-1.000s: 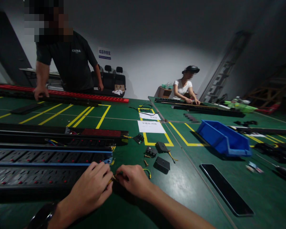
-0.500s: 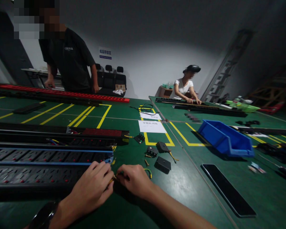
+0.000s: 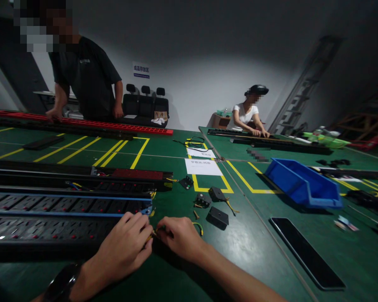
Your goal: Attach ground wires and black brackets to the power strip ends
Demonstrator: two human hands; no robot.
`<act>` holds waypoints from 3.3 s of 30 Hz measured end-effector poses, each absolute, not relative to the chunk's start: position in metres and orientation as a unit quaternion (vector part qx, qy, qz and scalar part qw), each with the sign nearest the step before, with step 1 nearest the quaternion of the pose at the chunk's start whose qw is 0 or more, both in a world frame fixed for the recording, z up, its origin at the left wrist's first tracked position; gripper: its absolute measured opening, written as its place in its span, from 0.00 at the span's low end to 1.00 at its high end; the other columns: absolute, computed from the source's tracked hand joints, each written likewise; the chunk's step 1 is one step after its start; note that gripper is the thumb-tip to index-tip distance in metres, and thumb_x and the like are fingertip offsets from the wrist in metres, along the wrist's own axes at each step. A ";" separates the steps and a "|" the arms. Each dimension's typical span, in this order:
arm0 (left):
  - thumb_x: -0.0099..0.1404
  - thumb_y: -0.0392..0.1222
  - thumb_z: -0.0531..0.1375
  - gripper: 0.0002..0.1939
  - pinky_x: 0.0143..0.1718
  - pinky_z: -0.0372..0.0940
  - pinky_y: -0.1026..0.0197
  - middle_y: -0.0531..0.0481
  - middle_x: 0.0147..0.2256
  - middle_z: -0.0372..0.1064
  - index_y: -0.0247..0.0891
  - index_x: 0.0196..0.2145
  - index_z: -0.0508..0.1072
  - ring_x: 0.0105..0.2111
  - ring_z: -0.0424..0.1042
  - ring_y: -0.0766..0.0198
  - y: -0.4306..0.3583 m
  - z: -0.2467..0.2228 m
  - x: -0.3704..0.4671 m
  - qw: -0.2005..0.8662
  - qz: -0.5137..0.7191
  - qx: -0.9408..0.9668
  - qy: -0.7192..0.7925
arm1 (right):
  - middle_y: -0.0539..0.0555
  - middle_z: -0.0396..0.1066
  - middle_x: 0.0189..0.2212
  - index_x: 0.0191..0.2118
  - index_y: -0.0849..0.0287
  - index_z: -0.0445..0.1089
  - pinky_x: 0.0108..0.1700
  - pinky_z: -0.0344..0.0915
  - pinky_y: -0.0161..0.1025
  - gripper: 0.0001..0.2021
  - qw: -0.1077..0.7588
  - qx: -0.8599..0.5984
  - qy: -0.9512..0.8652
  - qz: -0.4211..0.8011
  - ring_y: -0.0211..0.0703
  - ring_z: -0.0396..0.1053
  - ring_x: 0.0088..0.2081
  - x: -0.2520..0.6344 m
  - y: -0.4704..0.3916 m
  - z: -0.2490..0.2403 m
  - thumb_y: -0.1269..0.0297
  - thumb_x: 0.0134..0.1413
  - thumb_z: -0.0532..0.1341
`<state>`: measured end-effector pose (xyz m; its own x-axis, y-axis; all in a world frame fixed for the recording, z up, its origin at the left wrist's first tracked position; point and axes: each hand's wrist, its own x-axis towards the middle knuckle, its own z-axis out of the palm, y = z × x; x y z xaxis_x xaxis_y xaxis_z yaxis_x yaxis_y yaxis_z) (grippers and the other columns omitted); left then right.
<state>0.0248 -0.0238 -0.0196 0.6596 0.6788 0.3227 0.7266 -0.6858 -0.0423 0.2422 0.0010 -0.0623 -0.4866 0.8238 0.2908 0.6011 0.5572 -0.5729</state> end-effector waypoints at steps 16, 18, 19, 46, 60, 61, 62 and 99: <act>0.70 0.39 0.61 0.04 0.43 0.60 0.48 0.46 0.38 0.74 0.41 0.36 0.75 0.40 0.70 0.50 -0.025 -0.016 0.025 0.084 -0.141 -0.907 -0.387 | 0.48 0.76 0.26 0.40 0.55 0.77 0.30 0.57 0.33 0.07 0.296 -0.409 -0.839 0.202 0.39 0.72 0.26 0.243 0.001 -0.067 0.73 0.60 0.64; 0.70 0.40 0.61 0.04 0.42 0.60 0.48 0.46 0.38 0.73 0.41 0.36 0.74 0.40 0.69 0.50 -0.025 -0.016 0.025 0.093 -0.134 -0.909 -0.384 | 0.49 0.76 0.26 0.41 0.55 0.77 0.31 0.58 0.33 0.07 0.294 -0.409 -0.839 0.205 0.39 0.72 0.26 0.244 0.000 -0.067 0.73 0.60 0.63; 0.70 0.41 0.61 0.04 0.42 0.59 0.48 0.46 0.38 0.73 0.41 0.36 0.74 0.40 0.69 0.50 -0.025 -0.016 0.025 0.098 -0.129 -0.911 -0.380 | 0.49 0.76 0.26 0.41 0.56 0.76 0.31 0.58 0.33 0.07 0.293 -0.409 -0.839 0.207 0.40 0.72 0.27 0.244 0.000 -0.067 0.73 0.60 0.63; 0.69 0.39 0.61 0.04 0.40 0.56 0.49 0.48 0.36 0.72 0.41 0.34 0.72 0.39 0.67 0.52 -0.025 -0.019 0.024 0.113 -0.158 -0.910 -0.368 | 0.50 0.76 0.26 0.41 0.57 0.77 0.31 0.58 0.33 0.06 0.296 -0.401 -0.839 0.219 0.39 0.72 0.27 0.245 0.000 -0.066 0.71 0.63 0.62; 0.69 0.36 0.59 0.05 0.40 0.57 0.49 0.46 0.36 0.73 0.41 0.35 0.75 0.38 0.68 0.51 -0.022 -0.022 0.023 0.091 -0.162 -0.908 -0.375 | 0.49 0.77 0.27 0.42 0.57 0.79 0.31 0.58 0.32 0.07 0.282 -0.416 -0.840 0.206 0.38 0.73 0.28 0.244 0.003 -0.063 0.73 0.59 0.65; 0.69 0.35 0.59 0.06 0.41 0.57 0.49 0.46 0.37 0.73 0.41 0.35 0.75 0.39 0.68 0.50 -0.022 -0.022 0.023 0.090 -0.162 -0.909 -0.374 | 0.49 0.78 0.27 0.42 0.57 0.79 0.31 0.58 0.32 0.07 0.282 -0.415 -0.840 0.205 0.38 0.73 0.28 0.243 0.003 -0.063 0.73 0.59 0.65; 0.69 0.35 0.58 0.06 0.42 0.57 0.48 0.46 0.37 0.73 0.41 0.35 0.75 0.39 0.68 0.50 -0.022 -0.023 0.023 0.089 -0.163 -0.909 -0.374 | 0.49 0.78 0.27 0.42 0.57 0.78 0.31 0.58 0.32 0.07 0.281 -0.414 -0.841 0.204 0.38 0.73 0.28 0.243 0.003 -0.063 0.72 0.59 0.65; 0.68 0.36 0.61 0.04 0.42 0.58 0.49 0.47 0.36 0.73 0.40 0.34 0.74 0.38 0.69 0.51 -0.023 -0.022 0.024 0.080 -0.185 -0.905 -0.375 | 0.52 0.82 0.33 0.48 0.51 0.78 0.31 0.59 0.39 0.08 0.171 -0.567 -0.803 0.064 0.49 0.80 0.34 0.315 0.021 -0.004 0.62 0.67 0.62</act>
